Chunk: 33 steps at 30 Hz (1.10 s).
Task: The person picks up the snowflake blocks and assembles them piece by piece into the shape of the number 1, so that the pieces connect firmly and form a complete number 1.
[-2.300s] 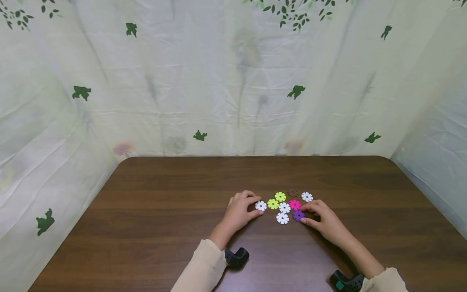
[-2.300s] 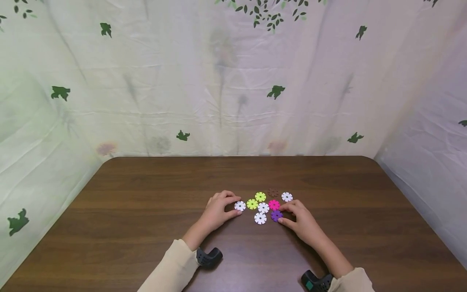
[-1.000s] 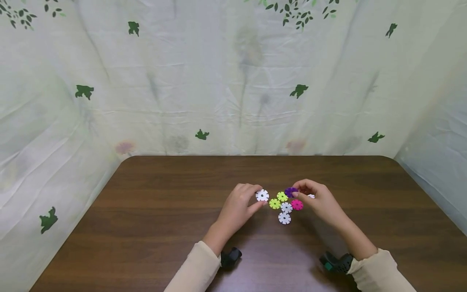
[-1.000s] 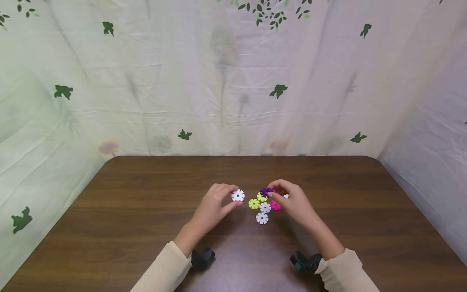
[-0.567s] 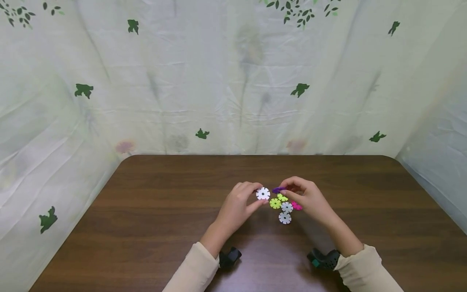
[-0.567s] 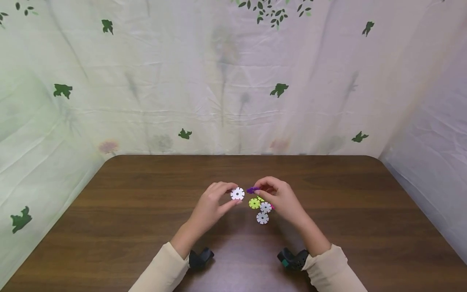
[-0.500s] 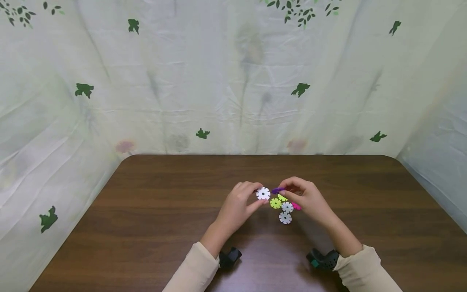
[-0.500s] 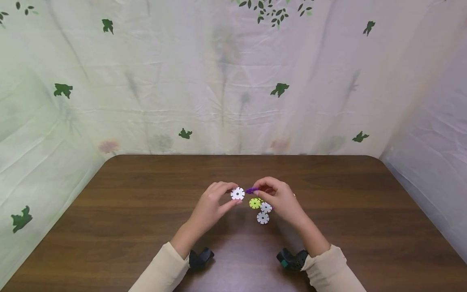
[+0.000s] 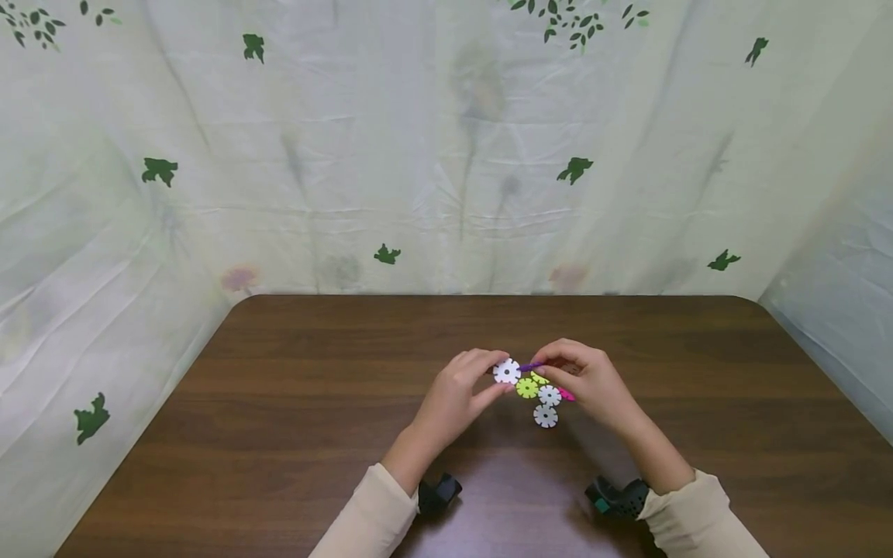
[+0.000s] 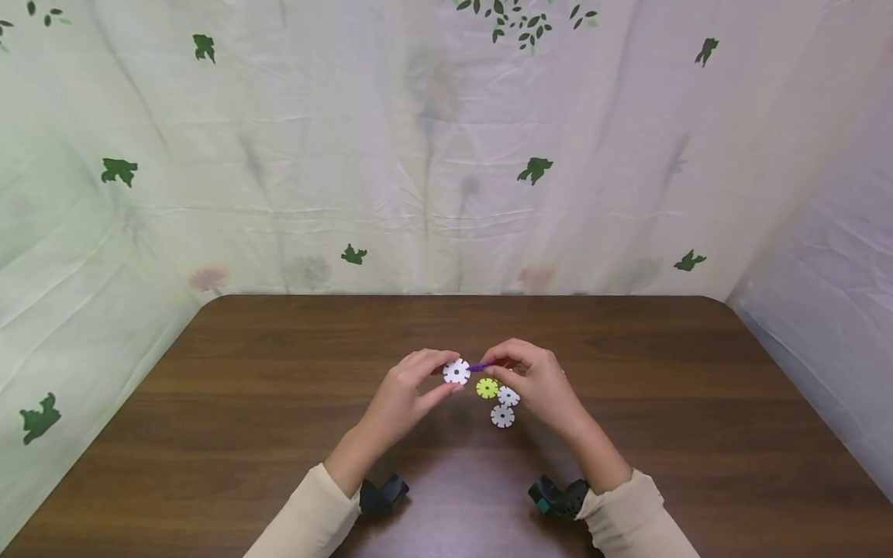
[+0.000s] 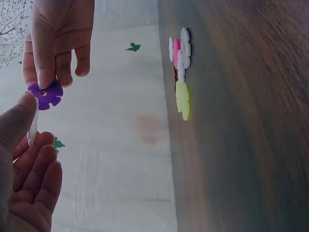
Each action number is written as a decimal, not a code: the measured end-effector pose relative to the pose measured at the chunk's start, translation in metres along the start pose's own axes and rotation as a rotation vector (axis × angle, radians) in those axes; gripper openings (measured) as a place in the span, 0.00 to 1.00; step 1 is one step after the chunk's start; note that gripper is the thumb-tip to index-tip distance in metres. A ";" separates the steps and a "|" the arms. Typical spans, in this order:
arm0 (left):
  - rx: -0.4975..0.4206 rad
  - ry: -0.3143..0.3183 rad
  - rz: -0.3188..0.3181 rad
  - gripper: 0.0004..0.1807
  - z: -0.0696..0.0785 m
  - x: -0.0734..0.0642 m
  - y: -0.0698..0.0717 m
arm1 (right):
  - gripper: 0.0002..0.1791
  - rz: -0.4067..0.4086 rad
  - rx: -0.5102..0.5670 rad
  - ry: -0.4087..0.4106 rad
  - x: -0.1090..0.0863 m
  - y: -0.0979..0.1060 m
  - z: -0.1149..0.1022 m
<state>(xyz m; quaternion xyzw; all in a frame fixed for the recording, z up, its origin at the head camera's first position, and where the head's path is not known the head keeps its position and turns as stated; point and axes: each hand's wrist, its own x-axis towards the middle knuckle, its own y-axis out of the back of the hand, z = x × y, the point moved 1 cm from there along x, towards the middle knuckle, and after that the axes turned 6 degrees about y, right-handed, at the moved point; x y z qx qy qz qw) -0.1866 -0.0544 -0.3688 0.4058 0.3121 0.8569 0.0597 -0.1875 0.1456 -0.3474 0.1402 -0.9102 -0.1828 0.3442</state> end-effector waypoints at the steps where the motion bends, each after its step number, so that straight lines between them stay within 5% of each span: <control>1: -0.006 -0.001 -0.003 0.21 0.000 0.000 0.000 | 0.09 -0.002 -0.003 0.013 0.001 0.000 -0.004; 17: -0.015 -0.043 -0.053 0.18 0.005 -0.001 0.000 | 0.10 -0.010 -0.110 0.171 0.004 -0.003 -0.025; 26: -0.075 0.017 -0.036 0.24 0.000 0.000 0.002 | 0.07 -0.027 -0.012 -0.080 0.003 -0.003 -0.024; 33: -0.062 -0.078 -0.021 0.26 0.003 0.001 0.000 | 0.10 -0.045 0.169 -0.155 -0.002 -0.005 0.003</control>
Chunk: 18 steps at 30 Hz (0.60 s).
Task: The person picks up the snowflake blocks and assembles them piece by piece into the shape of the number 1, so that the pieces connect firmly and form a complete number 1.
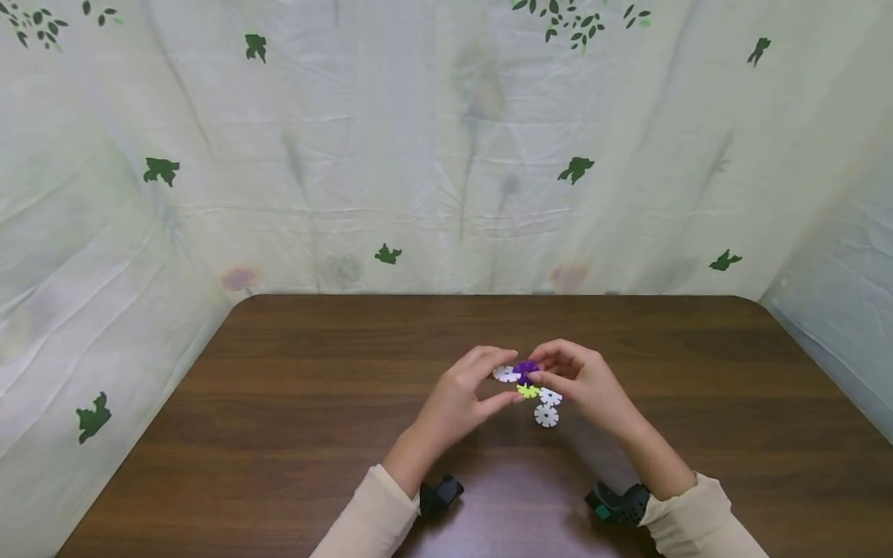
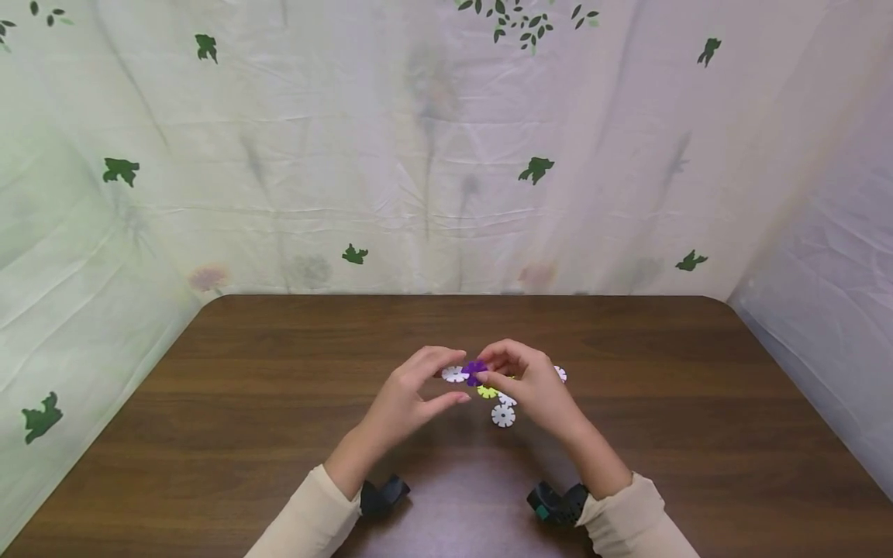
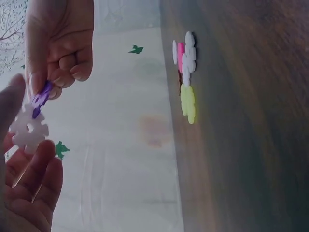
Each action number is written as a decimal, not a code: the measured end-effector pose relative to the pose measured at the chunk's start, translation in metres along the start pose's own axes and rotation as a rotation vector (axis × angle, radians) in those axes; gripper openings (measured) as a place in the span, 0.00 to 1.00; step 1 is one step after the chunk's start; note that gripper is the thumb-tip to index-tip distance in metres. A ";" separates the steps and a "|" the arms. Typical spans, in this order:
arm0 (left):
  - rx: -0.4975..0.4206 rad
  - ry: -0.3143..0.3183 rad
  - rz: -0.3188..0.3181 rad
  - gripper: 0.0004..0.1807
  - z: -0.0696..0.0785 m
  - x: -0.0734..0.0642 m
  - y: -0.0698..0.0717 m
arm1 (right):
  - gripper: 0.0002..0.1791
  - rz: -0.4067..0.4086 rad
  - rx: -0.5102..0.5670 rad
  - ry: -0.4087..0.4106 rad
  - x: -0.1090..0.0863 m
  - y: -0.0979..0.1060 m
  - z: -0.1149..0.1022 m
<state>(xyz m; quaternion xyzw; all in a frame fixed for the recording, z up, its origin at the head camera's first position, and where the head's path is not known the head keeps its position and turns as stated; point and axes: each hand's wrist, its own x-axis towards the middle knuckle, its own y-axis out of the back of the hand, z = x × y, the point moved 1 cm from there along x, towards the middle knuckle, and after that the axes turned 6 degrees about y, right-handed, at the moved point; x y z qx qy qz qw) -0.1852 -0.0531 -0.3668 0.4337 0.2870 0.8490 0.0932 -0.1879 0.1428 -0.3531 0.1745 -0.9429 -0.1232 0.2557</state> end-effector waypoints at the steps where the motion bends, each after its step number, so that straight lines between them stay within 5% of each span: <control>1: 0.018 -0.012 -0.002 0.26 0.001 0.000 -0.001 | 0.10 -0.007 0.028 -0.012 0.000 0.000 0.002; 9: 0.105 -0.021 0.005 0.22 0.005 -0.001 -0.005 | 0.14 -0.041 0.126 -0.113 0.000 -0.005 0.002; 18: 0.160 -0.008 0.027 0.19 0.003 -0.001 -0.004 | 0.15 -0.033 0.051 -0.067 -0.001 -0.001 0.003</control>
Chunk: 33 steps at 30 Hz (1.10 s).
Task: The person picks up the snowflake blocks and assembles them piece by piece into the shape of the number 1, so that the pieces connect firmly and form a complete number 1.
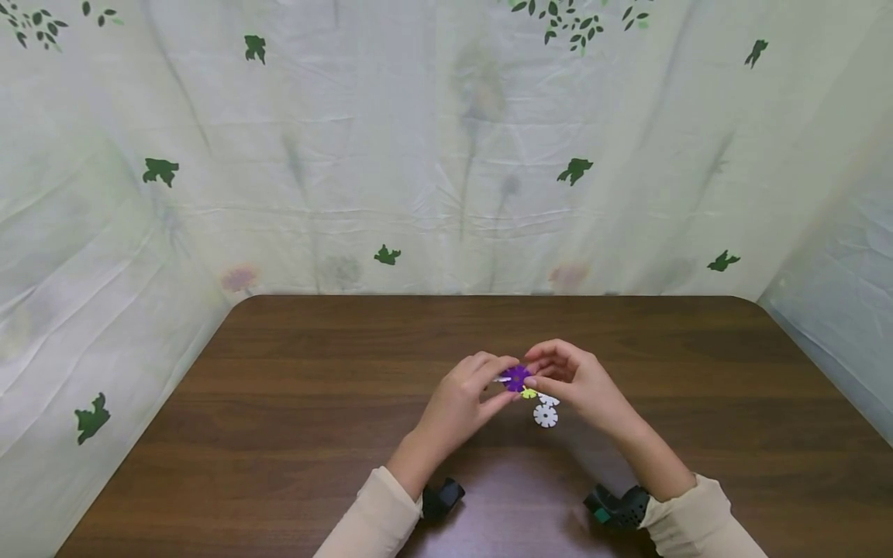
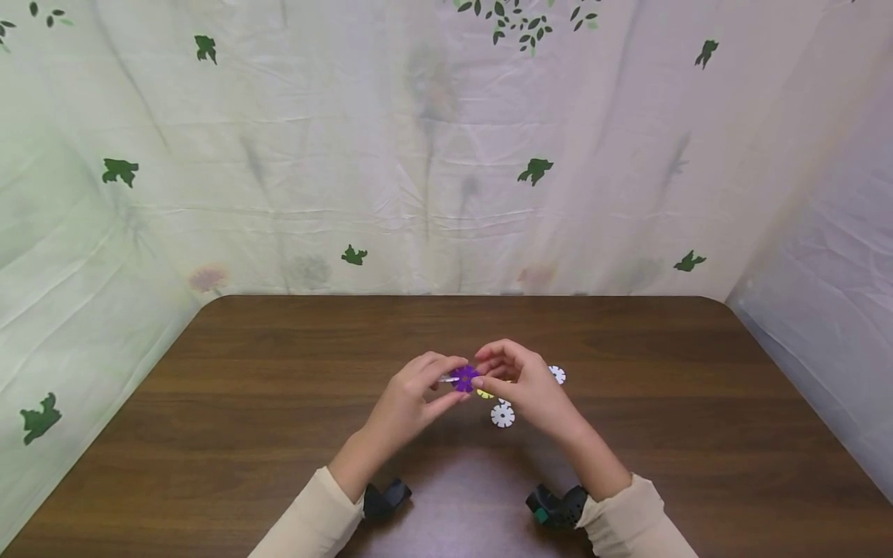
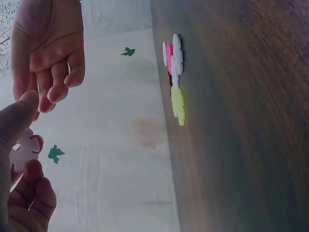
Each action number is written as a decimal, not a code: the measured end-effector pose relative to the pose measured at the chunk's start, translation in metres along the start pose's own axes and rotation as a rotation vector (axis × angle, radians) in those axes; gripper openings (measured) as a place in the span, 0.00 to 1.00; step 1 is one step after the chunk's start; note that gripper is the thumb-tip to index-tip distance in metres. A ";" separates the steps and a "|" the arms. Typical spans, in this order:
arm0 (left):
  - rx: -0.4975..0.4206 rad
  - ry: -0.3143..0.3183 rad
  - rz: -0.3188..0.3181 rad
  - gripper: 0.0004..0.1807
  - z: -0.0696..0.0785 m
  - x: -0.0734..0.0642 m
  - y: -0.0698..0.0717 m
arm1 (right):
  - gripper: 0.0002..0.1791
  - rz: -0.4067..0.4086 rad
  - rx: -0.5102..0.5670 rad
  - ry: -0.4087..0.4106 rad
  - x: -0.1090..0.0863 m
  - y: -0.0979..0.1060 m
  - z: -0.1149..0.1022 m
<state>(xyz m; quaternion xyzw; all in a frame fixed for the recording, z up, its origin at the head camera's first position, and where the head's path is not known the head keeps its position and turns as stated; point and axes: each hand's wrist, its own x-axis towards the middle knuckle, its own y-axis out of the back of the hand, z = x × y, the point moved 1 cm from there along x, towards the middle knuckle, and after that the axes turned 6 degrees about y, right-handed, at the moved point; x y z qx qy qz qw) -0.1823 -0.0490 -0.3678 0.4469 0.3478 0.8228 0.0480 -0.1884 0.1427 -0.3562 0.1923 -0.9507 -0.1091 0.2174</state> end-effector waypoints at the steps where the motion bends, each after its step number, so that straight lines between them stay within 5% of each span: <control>1: 0.001 -0.002 0.005 0.19 0.000 0.000 0.000 | 0.16 0.004 -0.017 0.010 0.000 0.002 0.000; 7: -0.013 0.002 0.014 0.20 -0.001 0.001 0.002 | 0.20 0.033 -0.148 0.049 -0.005 0.015 0.003; 14: -0.020 0.016 0.010 0.20 -0.001 0.001 0.005 | 0.26 0.046 -0.322 -0.022 -0.015 0.029 0.018; 26: -0.030 0.020 0.010 0.20 -0.003 -0.001 0.003 | 0.31 -0.026 -0.402 -0.094 -0.029 0.042 0.059; 33: -0.042 0.037 -0.001 0.20 -0.005 -0.001 0.002 | 0.25 -0.012 -0.484 -0.041 -0.031 0.045 0.079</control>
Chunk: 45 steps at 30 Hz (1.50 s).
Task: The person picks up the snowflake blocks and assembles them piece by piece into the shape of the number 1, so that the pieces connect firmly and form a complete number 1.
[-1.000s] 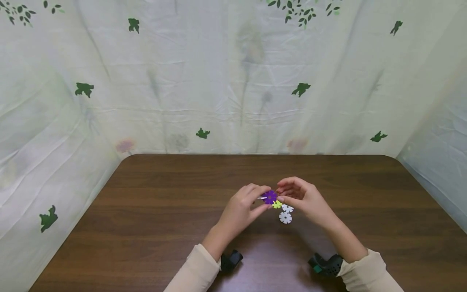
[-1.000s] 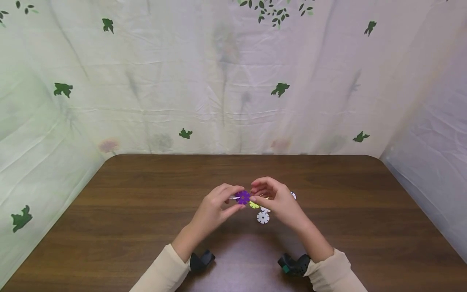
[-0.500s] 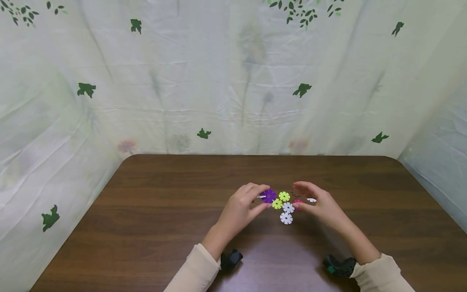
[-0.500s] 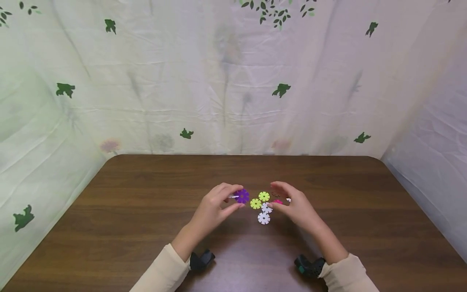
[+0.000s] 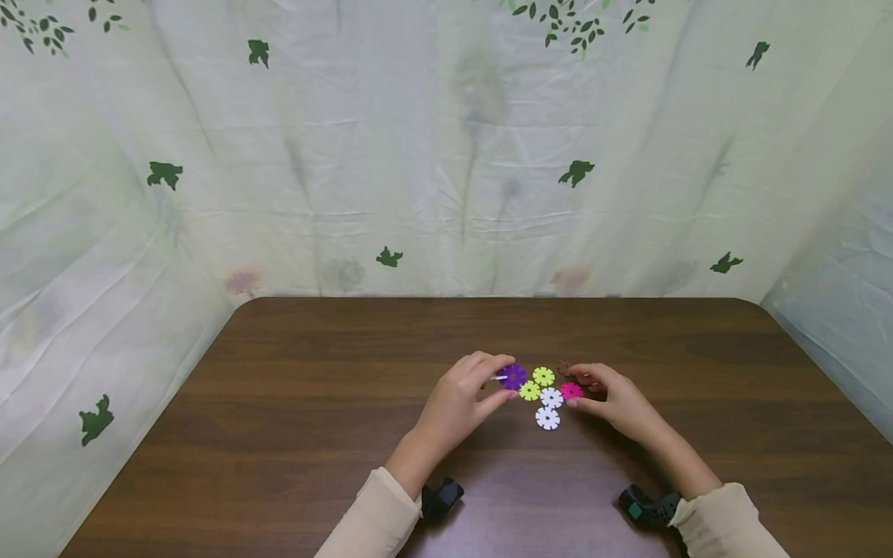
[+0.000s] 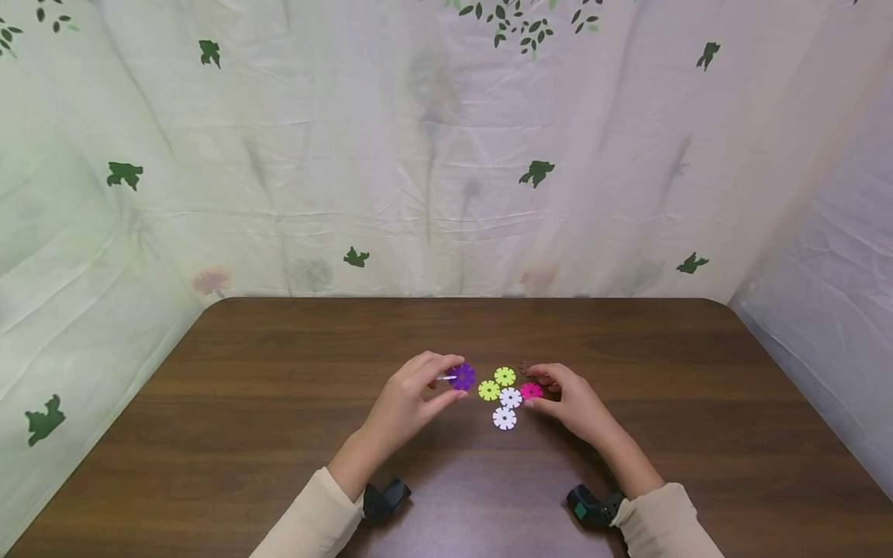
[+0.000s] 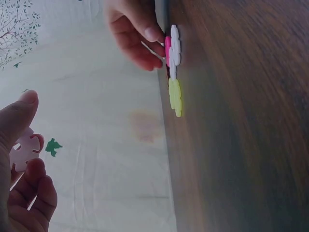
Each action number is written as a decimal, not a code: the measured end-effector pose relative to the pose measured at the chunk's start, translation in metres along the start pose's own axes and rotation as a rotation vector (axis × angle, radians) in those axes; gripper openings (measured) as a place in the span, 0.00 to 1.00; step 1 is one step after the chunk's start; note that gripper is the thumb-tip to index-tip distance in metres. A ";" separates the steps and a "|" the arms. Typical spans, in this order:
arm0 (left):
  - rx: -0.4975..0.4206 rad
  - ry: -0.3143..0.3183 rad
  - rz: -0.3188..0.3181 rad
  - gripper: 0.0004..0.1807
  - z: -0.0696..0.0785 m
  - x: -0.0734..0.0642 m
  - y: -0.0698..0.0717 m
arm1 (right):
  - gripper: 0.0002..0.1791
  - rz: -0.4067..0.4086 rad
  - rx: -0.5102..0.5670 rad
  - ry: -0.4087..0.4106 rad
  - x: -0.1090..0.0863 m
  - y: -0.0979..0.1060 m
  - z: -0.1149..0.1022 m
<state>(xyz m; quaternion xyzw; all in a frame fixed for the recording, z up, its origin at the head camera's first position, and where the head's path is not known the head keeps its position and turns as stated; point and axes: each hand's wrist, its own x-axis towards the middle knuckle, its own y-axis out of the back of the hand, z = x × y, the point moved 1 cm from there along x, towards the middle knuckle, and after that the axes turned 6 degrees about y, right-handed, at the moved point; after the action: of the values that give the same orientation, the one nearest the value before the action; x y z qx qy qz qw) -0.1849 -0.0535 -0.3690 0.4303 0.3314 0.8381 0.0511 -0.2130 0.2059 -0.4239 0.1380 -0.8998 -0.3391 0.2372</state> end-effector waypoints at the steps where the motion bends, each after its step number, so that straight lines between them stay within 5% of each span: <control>1: -0.001 0.000 0.000 0.20 0.000 0.000 0.000 | 0.24 0.002 -0.015 0.004 0.000 -0.001 0.002; 11: -0.003 -0.006 0.010 0.21 0.000 -0.001 0.001 | 0.14 0.024 -0.107 0.025 0.000 -0.007 0.006; 17: 0.003 -0.001 0.000 0.21 -0.001 -0.001 0.001 | 0.14 0.008 -0.062 -0.059 0.001 -0.005 0.002; 25: 0.002 -0.006 0.014 0.21 -0.001 0.000 0.002 | 0.14 0.004 -0.043 -0.027 0.004 0.002 -0.004; 38: 0.002 -0.005 0.004 0.21 -0.004 0.000 0.001 | 0.12 0.123 0.092 -0.029 0.016 0.012 -0.023; 45: -0.005 -0.001 0.003 0.21 -0.003 0.001 0.002 | 0.11 0.166 0.281 0.023 0.025 0.014 -0.050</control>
<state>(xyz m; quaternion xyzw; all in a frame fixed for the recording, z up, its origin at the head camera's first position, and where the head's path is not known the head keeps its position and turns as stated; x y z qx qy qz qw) -0.1871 -0.0565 -0.3685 0.4311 0.3283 0.8389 0.0511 -0.2097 0.1785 -0.3734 0.0989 -0.9440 -0.1872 0.2532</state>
